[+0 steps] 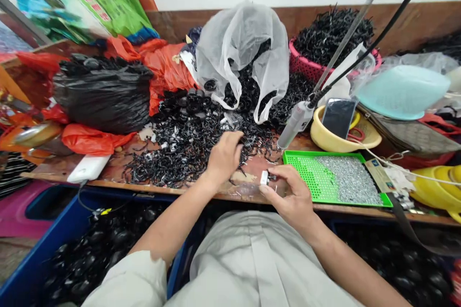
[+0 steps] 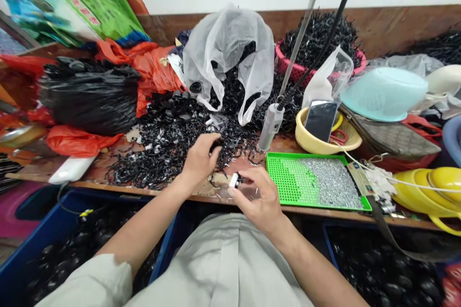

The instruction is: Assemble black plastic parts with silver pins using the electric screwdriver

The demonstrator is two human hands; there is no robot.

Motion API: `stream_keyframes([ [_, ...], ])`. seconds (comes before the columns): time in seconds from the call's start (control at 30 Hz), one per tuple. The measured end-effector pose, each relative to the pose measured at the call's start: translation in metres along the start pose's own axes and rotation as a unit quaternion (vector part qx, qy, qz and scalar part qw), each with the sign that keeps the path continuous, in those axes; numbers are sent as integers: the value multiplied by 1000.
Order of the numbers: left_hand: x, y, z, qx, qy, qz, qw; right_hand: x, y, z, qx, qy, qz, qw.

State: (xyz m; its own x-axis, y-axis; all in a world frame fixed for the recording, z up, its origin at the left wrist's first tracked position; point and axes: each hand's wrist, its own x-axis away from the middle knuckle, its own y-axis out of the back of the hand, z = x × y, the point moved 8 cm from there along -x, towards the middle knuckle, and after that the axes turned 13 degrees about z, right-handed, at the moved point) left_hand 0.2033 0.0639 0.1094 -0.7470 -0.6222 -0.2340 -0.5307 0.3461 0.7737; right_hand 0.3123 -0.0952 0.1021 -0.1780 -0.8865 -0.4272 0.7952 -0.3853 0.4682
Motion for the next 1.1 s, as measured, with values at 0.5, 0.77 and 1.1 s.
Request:
stream_keyframes([
  [0.5,133,-72,11,454,251,220,826,27,-82,5,156,-27,336,928],
  [0.77,137,-67,12,483,223,291,795,26,-91,15,123,9,369,921],
  [1.1,151,-34,46,488,279,122,818,-26,-103,-20,89,3,300,950],
])
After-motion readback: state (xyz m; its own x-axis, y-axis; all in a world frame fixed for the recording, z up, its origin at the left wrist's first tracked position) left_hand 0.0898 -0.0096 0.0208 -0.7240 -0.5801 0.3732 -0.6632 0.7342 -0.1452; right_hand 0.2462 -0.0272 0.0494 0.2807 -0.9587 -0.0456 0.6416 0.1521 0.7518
